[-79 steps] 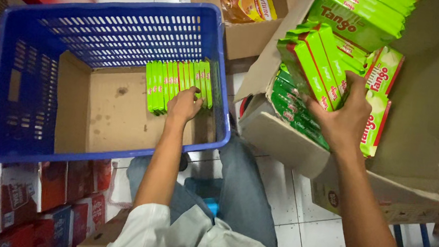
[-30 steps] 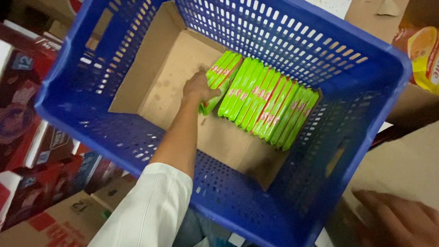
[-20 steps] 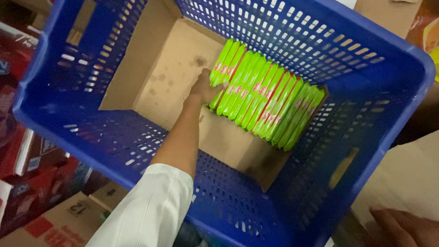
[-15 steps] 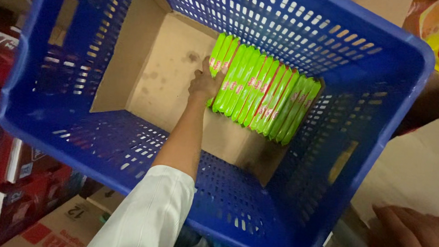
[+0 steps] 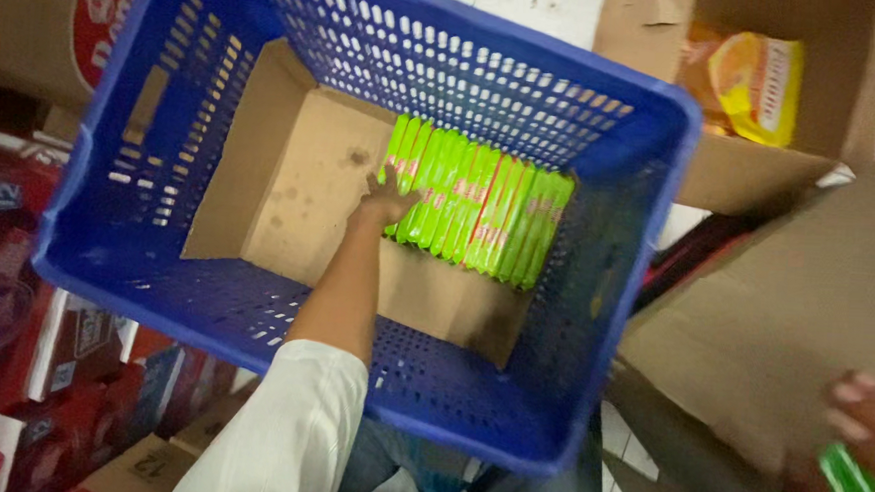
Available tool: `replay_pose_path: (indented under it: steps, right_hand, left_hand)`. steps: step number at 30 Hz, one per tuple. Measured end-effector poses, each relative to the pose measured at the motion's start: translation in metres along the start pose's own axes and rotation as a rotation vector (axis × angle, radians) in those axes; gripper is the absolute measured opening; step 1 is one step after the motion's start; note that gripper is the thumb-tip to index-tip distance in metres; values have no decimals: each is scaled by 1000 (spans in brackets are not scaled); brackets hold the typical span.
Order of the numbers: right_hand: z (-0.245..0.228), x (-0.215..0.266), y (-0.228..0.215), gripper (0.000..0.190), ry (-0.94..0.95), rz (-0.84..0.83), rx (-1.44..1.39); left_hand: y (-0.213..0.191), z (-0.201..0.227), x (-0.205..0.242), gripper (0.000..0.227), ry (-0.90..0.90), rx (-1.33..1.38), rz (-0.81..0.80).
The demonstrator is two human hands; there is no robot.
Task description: The person transfers green Tango snack packets from a cardboard box into a blue plastic basket. They arrange the packets in neat rows inside the basket, filling it progressively.
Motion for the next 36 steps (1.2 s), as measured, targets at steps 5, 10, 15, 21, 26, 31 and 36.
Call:
replay_pose_path:
  steps: [5, 10, 15, 21, 26, 31, 36]
  right_hand:
    - [2, -34, -47, 41, 295, -351, 372]
    - [73, 51, -156, 64, 817, -628, 462]
    - [92, 65, -200, 45, 575, -291, 593]
    - [113, -6, -173, 99, 304, 52, 839]
    - [143, 2, -145, 78, 370, 61, 1145]
    - [155, -11, -164, 66, 313, 67, 1182]
    - [143, -31, -189, 80, 208, 129, 1147]
  left_hand:
    - [-40, 4, 119, 81, 181, 143, 348]
    - [-16, 154, 279, 42, 511, 3, 420]
    - [47, 203, 267, 54, 728, -25, 484]
    - [66, 213, 259, 41, 586, 80, 599]
    - [72, 234, 267, 36, 510, 68, 597]
    - [58, 259, 263, 35, 559, 66, 614]
    - [47, 278, 269, 40, 543, 87, 565]
Point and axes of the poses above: each hand's wrist, its own x-axis away from the middle knuckle, its own y-axis out of the palm, z = x × y, the point moved 1 cm from there along -x, towards the middle knuckle, and after that the axes turned 13 degrees about -x, right-handed, at the moved point
